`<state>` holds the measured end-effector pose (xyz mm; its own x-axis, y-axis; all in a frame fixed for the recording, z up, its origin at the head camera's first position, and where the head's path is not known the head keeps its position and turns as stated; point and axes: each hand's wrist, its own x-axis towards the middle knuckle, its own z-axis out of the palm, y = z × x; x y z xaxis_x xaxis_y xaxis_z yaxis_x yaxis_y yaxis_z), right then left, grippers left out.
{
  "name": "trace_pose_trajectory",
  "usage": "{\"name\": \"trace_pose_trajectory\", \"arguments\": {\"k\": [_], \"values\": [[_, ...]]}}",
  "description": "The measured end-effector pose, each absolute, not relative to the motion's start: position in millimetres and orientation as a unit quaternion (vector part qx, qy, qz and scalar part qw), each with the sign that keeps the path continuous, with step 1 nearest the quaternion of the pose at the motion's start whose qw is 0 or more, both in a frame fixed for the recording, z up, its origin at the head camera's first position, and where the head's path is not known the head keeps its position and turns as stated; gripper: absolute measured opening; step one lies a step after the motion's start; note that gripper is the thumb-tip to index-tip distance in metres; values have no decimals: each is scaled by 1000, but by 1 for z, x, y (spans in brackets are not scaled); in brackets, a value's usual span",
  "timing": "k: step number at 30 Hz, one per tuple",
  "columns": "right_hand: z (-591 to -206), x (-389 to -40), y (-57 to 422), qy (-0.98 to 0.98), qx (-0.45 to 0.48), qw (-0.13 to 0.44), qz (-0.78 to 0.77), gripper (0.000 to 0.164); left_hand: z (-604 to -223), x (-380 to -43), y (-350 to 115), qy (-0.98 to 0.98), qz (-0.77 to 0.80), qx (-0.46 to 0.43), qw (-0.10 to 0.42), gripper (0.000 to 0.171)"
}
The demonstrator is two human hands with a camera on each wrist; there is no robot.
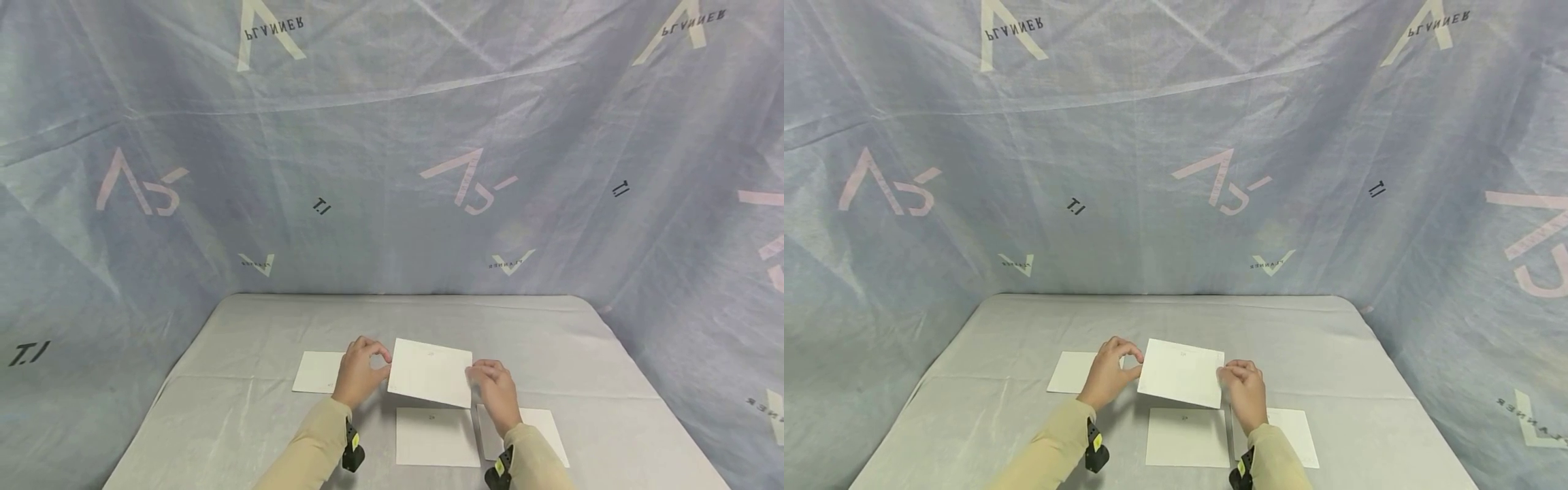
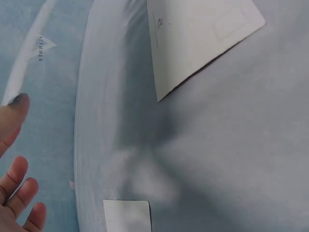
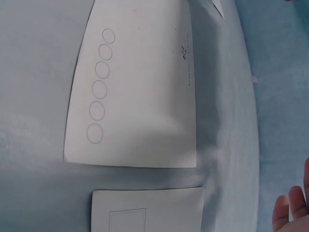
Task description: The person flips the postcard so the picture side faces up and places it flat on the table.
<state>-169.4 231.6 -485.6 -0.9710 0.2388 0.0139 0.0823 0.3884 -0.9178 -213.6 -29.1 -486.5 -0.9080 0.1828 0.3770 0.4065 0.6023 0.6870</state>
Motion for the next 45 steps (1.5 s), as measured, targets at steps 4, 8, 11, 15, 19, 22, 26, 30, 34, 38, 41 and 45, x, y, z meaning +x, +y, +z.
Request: {"name": "trace_pose_trajectory", "arguments": {"k": [4,8,11,15,19,22,26,30,34,38,41,45], "values": [[-485,-169,231,-831,-99,74,542,39,-487,-212,-29,-886,-423,-160,101,3],[-486,-170,232,-836,-101,78,534,38,-487,-213,-30,-878,-446,-155,73,13],[-486,-171,232,-840,-101,82,526,37,-486,-214,-29,-877,-449,-155,77,17],[-486,-171,232,-847,-97,89,516,35,-486,-214,-26,-881,-439,-151,89,25],[-485,-171,233,-848,-90,95,514,33,-484,-214,-22,-884,-434,-146,97,23],[-483,-171,235,-847,-88,96,515,32,-484,-213,-19,-885,-430,-147,103,22],[-483,-170,239,-850,-89,96,511,33,-483,-213,-16,-888,-423,-146,108,23],[-483,-170,241,-852,-87,99,507,34,-482,-212,-13,-890,-418,-146,109,25],[-483,-170,244,-851,-89,106,506,31,-481,-211,-10,-891,-418,-145,105,25],[-483,-171,246,-852,-89,122,501,28,-482,-211,-8,-891,-417,-145,102,25],[-484,-172,248,-855,-87,131,494,28,-484,-212,-6,-892,-416,-144,105,24],[-485,-173,251,-860,-87,134,485,31,-486,-214,-3,-892,-416,-143,107,23]]}}
